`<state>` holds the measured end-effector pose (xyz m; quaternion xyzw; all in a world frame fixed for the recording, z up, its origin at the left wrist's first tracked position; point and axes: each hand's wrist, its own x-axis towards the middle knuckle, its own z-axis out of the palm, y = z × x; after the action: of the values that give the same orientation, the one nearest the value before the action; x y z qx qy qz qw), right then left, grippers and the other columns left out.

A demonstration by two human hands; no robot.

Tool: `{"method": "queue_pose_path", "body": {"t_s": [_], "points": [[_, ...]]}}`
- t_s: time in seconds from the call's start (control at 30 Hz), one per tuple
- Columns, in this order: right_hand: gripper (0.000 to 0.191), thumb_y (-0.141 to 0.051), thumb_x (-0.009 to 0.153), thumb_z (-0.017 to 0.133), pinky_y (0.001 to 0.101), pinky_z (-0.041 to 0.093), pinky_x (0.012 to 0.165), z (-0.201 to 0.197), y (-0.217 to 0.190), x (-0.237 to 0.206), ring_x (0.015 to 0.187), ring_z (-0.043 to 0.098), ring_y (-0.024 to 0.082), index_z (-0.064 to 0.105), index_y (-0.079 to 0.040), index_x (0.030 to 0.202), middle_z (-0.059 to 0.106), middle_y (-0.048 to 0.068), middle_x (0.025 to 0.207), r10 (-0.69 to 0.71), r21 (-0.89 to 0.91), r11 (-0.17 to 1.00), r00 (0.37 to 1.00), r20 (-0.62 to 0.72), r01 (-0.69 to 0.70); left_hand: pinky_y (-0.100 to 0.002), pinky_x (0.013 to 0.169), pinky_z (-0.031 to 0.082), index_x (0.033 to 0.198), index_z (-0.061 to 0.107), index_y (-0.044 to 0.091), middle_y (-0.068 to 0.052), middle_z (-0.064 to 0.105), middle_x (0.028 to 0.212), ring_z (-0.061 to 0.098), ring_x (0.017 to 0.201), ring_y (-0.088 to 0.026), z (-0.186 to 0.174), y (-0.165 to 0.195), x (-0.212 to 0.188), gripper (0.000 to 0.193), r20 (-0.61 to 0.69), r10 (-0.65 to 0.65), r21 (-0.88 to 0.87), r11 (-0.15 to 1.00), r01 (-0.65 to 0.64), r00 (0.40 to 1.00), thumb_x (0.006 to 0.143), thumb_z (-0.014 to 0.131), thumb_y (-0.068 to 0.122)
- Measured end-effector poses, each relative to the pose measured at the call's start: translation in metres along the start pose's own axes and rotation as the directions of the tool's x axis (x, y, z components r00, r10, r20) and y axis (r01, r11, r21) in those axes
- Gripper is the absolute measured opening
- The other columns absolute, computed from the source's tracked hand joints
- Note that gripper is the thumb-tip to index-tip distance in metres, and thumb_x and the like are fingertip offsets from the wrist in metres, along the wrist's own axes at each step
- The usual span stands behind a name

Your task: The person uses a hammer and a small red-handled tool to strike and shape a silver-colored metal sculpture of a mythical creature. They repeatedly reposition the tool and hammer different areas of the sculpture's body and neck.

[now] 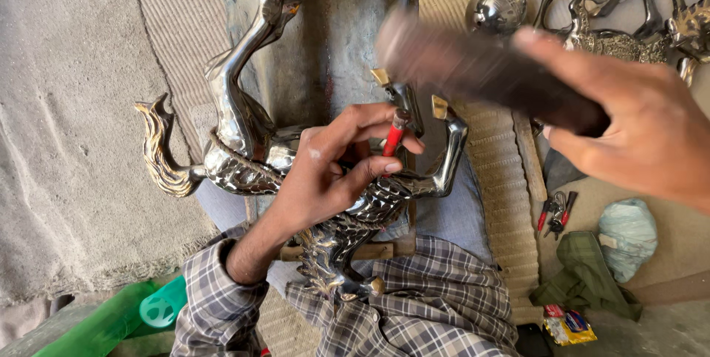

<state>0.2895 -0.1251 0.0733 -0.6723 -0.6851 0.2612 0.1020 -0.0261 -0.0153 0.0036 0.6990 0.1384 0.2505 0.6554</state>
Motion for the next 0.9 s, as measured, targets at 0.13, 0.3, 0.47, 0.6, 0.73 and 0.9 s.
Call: {"method": "queue_pose_path", "body": {"t_s": [0.13, 0.3, 0.47, 0.6, 0.73, 0.9], "points": [[0.1, 0.003, 0.077, 0.074, 0.0347, 0.06, 0.08, -0.008, 0.001, -0.004, 0.087, 0.071, 0.019, 0.027, -0.012, 0.164, 0.07, 0.014, 0.101, -0.155, 0.057, 0.985, 0.98, -0.129, 0.163, -0.033, 0.096, 0.069, 0.149, 0.044, 0.002, -0.015, 0.073, 0.131, 0.073, 0.128, -0.024, 0.0, 0.0, 0.0, 0.051, -0.001, 0.015, 0.0, 1.0, -0.015, 1.0, 0.103, 0.066, -0.007], [0.094, 0.006, 0.084, 0.077, 0.0305, 0.058, 0.082, -0.009, -0.006, 0.001, 0.084, 0.066, 0.016, 0.035, -0.01, 0.166, 0.064, 0.01, 0.098, 0.068, 0.333, 0.943, 0.981, -0.181, -0.004, -0.032, 0.088, 0.067, 0.148, 0.044, 0.001, -0.013, 0.075, 0.128, 0.075, 0.121, -0.021, -0.001, 0.0, 0.0, 0.052, -0.009, -0.009, 0.026, 1.0, 0.009, 1.0, 0.103, 0.067, -0.006], [0.094, -0.001, 0.082, 0.077, 0.0281, 0.061, 0.072, -0.014, -0.008, 0.008, 0.072, 0.069, 0.012, 0.032, -0.025, 0.161, 0.068, 0.001, 0.091, 0.057, -0.268, 0.963, 0.989, 0.133, -0.02, -0.035, 0.099, 0.069, 0.15, 0.044, 0.0, -0.016, 0.073, 0.13, 0.073, 0.128, -0.025, 0.0, 0.001, 0.0, 0.051, -0.005, 0.017, 0.006, 1.0, -0.017, 1.0, 0.104, 0.064, -0.007], [0.101, -0.002, 0.075, 0.079, 0.0328, 0.06, 0.069, -0.013, -0.009, 0.007, 0.074, 0.07, 0.017, 0.032, -0.025, 0.162, 0.068, 0.004, 0.092, -0.029, -0.315, 0.947, 0.992, 0.123, 0.067, -0.036, 0.102, 0.069, 0.148, 0.045, 0.0, -0.018, 0.07, 0.134, 0.073, 0.128, -0.027, 0.0, 0.001, 0.0, 0.05, -0.003, 0.023, -0.003, 1.0, -0.023, 1.0, 0.104, 0.066, -0.006], [0.098, 0.002, 0.074, 0.074, 0.0315, 0.06, 0.07, -0.012, -0.016, 0.001, 0.077, 0.07, 0.017, 0.033, -0.009, 0.161, 0.066, 0.006, 0.092, -0.1, 0.173, 0.978, 0.992, -0.081, 0.113, -0.034, 0.097, 0.069, 0.149, 0.043, 0.002, -0.014, 0.073, 0.129, 0.073, 0.129, -0.025, -0.001, -0.001, -0.003, 0.05, -0.004, 0.007, -0.012, 1.0, -0.007, 1.0, 0.104, 0.066, -0.004], [0.091, -0.006, 0.087, 0.075, 0.0293, 0.06, 0.067, -0.01, -0.017, 0.001, 0.07, 0.067, 0.014, 0.028, -0.026, 0.163, 0.069, 0.0, 0.085, 0.005, -0.383, 0.924, 0.999, 0.047, 0.013, -0.035, 0.096, 0.069, 0.146, 0.048, 0.003, -0.017, 0.072, 0.13, 0.075, 0.123, -0.026, -0.002, -0.007, -0.006, 0.047, 0.007, 0.031, 0.037, 0.999, -0.031, 0.999, 0.103, 0.066, -0.003]]}}
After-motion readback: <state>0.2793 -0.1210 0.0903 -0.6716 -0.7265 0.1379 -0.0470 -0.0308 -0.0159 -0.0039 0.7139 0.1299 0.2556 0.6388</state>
